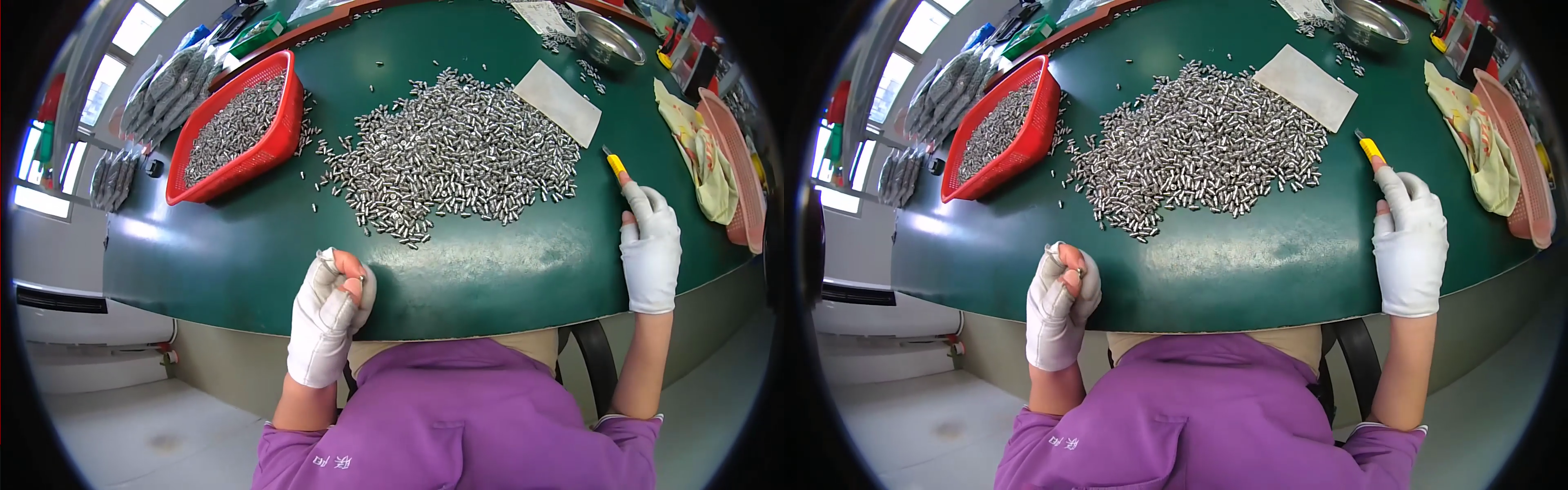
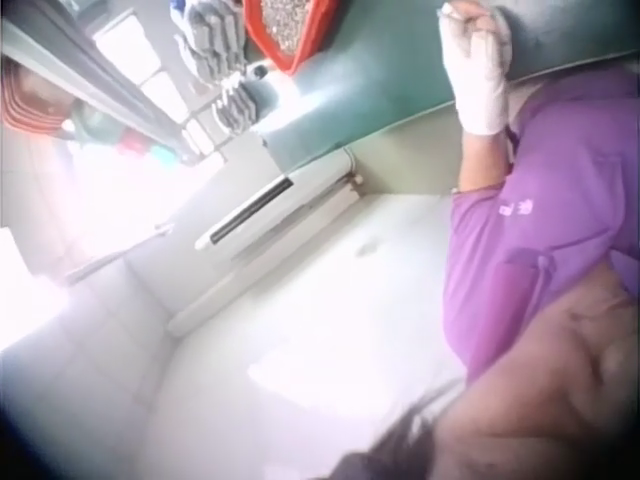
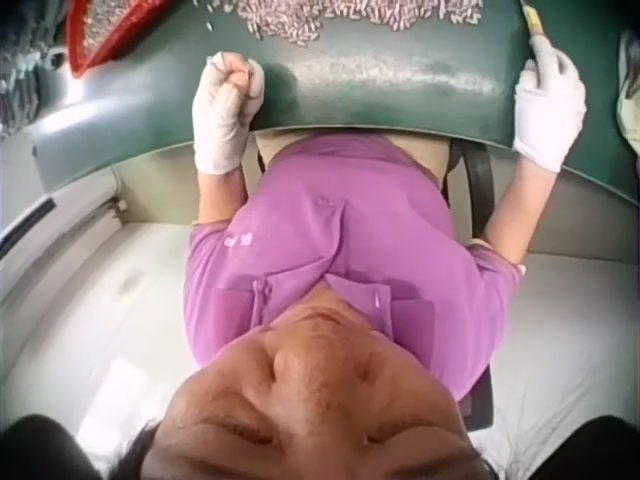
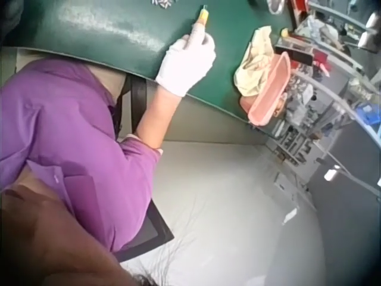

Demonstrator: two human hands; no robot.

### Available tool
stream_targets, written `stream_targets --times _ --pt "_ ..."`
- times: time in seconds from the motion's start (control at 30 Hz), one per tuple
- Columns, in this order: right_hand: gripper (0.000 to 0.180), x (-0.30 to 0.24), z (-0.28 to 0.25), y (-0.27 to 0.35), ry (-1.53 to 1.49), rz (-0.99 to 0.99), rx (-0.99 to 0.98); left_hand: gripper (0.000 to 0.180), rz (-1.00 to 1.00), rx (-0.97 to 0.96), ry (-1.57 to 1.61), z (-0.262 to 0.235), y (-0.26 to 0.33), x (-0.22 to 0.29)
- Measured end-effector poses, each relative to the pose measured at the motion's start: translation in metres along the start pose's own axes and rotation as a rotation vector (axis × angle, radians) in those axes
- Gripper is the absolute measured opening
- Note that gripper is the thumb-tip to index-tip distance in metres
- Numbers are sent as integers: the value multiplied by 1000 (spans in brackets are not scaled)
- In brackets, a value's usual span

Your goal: Manually inspecting and sorting small metal pins on a workbench in a manufacturing setting.

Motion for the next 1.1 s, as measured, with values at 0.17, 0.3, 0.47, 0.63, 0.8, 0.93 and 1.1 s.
stream_targets --times 0.17,0.3,0.47,0.63,0.8,0.93,1.1 --pt "31 -87 -24 -18 -341 -454 25 24 15 -73 216 3 -8 -5" --pt "5 -159 -8 -24 -546 -703 -260 21 38 -63 262 8 -12 -5" --pt "8 -189 28 -35 -477 -850 -263 17 12 -3 185 13 -14 -7" --pt "11 -192 31 -29 -418 -854 -230 14 18 -15 188 10 -14 -9" --pt "11 -191 34 -27 -400 -799 -222 17 22 -45 179 13 -18 -11" --pt "9 -185 26 -32 -818 -654 -316 37 7 -116 178 21 -20 -10" --pt "15 -184 26 -32 -1199 -491 -493 24 -198 -222 234 34 -20 -8"
Point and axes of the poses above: each hand's wrist, its own y-axis away from the middle knuckle, its own z-axis out of the palm, x = y × z, the point moved 5 cm from there along -y, towards the middle knuckle, and after that the axes turned 3 degrees about -y, right-handed, at the moved point
